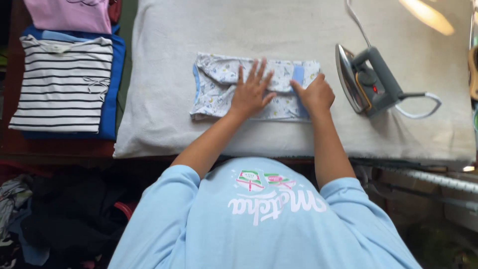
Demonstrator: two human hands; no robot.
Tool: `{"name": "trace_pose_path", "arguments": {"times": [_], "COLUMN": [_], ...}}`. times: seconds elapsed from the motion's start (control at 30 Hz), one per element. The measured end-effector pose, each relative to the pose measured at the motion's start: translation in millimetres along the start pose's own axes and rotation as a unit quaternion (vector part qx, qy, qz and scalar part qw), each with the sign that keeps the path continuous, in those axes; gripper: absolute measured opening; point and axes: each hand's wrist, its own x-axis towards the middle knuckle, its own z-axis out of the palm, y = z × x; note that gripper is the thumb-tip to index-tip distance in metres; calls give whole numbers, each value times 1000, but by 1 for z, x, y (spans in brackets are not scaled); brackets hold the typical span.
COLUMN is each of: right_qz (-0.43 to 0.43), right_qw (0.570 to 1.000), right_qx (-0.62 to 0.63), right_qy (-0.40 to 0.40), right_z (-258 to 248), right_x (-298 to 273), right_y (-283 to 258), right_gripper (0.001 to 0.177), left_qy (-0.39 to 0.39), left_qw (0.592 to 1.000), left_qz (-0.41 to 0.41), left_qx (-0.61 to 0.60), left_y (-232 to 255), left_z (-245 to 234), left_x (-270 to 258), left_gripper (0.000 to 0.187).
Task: Iron and fold pieces of clothing on a covered surface.
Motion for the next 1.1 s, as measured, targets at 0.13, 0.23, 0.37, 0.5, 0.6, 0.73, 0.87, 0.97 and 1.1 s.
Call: {"name": "trace_pose_path", "arguments": {"times": [0.13, 0.23, 0.37, 0.5, 0.6, 0.73, 0.87, 0.97, 1.1], "right_qz": [-53, -196, -282, -271, -360, -443, -374, -349, -356], "right_qw": [988, 900, 784, 854, 890, 871, 916, 928, 930], "right_qx": [147, 389, 529, 434, 278, 190, 117, 113, 59], "right_qy": [-3, 2, -161, -94, 41, 97, 87, 66, 77], "right_z": [34, 37, 19, 29, 56, 98, 107, 110, 95], "right_x": [35, 44, -1, -29, -38, -40, -39, -36, -41], "right_y": [-1, -38, -117, -132, -119, -123, -134, -130, -132], "right_gripper": [87, 87, 70, 38, 35, 51, 64, 65, 60], "left_qy": [-45, 16, 54, 136, 59, 112, 217, 197, 56], "left_qw": [999, 918, 391, 225, 321, 505, 831, 948, 992], "left_qz": [3, -29, -69, -185, -211, -226, -280, -213, -110], "left_qx": [-9, -395, -916, -947, -921, -826, -428, -134, -19], "left_y": [-14, -33, -71, -110, -188, -170, -140, -93, -68], "left_z": [15, -9, -24, -9, 98, -13, -47, -40, -25], "left_x": [-16, -14, -30, -44, -66, -60, -51, -48, -44], "left_gripper": [70, 64, 83, 78, 59, 81, 73, 67, 61]}}
